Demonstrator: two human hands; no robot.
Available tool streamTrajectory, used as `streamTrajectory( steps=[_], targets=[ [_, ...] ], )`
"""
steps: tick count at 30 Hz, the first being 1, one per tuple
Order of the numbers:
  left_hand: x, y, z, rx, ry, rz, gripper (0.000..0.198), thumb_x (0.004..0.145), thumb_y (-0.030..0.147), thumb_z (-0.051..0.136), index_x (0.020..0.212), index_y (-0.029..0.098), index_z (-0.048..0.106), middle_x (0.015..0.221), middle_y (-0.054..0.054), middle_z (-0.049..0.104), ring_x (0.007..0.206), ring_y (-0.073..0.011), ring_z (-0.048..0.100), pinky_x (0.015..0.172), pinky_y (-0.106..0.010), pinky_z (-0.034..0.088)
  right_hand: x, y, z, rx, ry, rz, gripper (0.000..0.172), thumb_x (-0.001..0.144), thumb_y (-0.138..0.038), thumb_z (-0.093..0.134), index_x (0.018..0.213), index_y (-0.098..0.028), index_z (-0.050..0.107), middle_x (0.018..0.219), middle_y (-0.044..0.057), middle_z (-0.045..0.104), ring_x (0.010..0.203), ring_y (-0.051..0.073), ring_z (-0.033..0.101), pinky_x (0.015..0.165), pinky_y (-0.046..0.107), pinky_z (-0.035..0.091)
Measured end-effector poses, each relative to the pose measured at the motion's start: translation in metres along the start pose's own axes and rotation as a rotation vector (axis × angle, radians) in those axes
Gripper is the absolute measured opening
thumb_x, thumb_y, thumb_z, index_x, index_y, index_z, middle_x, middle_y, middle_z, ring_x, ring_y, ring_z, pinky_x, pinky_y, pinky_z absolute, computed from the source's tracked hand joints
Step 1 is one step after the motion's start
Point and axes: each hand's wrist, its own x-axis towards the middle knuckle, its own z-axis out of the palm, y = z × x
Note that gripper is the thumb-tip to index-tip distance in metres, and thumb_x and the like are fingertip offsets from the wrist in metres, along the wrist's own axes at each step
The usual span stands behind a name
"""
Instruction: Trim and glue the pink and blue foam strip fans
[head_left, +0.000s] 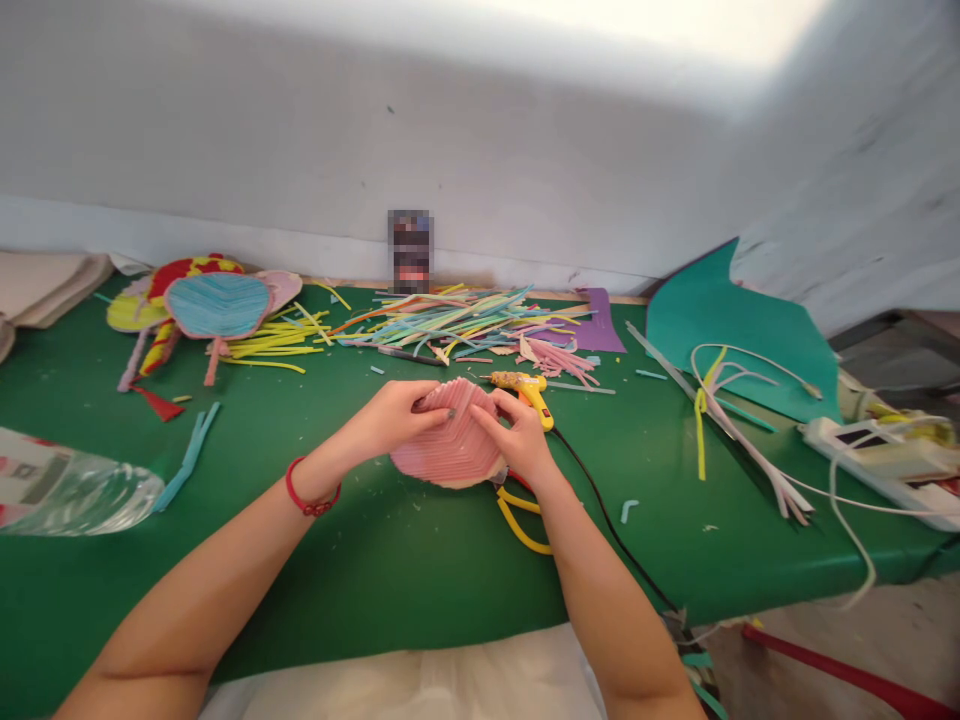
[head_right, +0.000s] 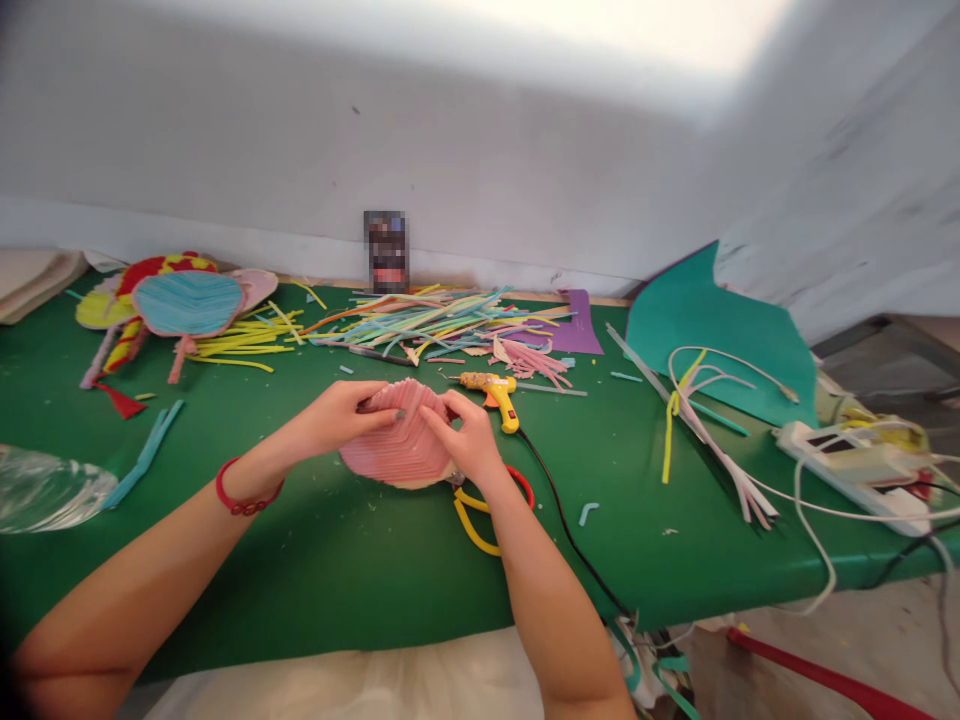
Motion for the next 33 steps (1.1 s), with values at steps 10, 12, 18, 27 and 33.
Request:
streamTrajectory(
  steps=[10,12,18,27,33],
  targets=[
    [-0.0002,0.0012,-0.0002,0.014,-0.008,-0.012,0.03,0.074,0.037,0.049,0.057,0.02,0.031,0.058,0.006,0.032,0.057,-0.01,0.03,0.052,-0.026,0.021,0.0001,-0.0014,-0.0013,-0.016,-0.007,-0.023,0.034,0.083,-0.041,0.056,0.06,-0.022,0.039,0.062,-0.003,0.038,0.062,0.014,0.038,0.061,0.029,0.035],
    [-0.0003,0.0017,-0.0002,0.011,-0.012,-0.011,0.03,0.074,0.037,0.049,0.057,0.02,0.031,0.058,0.006,0.032,0.057,-0.0099,0.03,0.052,-0.026,0.021,0.0001,-0.002,-0.0014,-0.01,-0.012,-0.026,0.035,0.084,-0.041,0.056,0.06,-0.022,0.039,0.062,-0.003,0.037,0.061,0.014,0.038,0.061,0.029,0.035],
    [-0.0005,0.0014,-0.0001,0.0,-0.018,-0.007,0.028,0.074,0.034,0.049,0.058,0.02,0.033,0.058,0.005,0.033,0.057,-0.0099,0.029,0.051,-0.025,0.021,0.0004,-0.005,-0.0014,-0.011,-0.017,-0.007,0.036,0.083,-0.044,0.057,0.06,-0.022,0.039,0.061,-0.003,0.037,0.061,0.014,0.038,0.061,0.029,0.035],
    [0.0002,-0.0005,0.0024,0.006,0.022,0.026,0.019,0.075,0.034,0.05,0.066,0.019,0.042,0.062,0.006,0.039,0.06,-0.0107,0.034,0.054,-0.025,0.025,0.0001,0.0004,-0.0015,-0.032,-0.015,-0.017,0.034,0.084,-0.04,0.056,0.061,-0.022,0.04,0.062,-0.003,0.037,0.062,0.013,0.038,0.061,0.029,0.034],
    [0.0023,-0.0051,0.0066,-0.053,0.071,0.049,0.02,0.078,0.038,0.049,0.079,0.019,0.054,0.07,0.003,0.052,0.064,-0.0127,0.042,0.059,-0.025,0.033,0.0001,-0.0038,0.0002,-0.005,-0.049,-0.013,0.035,0.083,-0.042,0.057,0.06,-0.022,0.04,0.061,-0.003,0.039,0.061,0.014,0.04,0.06,0.029,0.037]
  ],
)
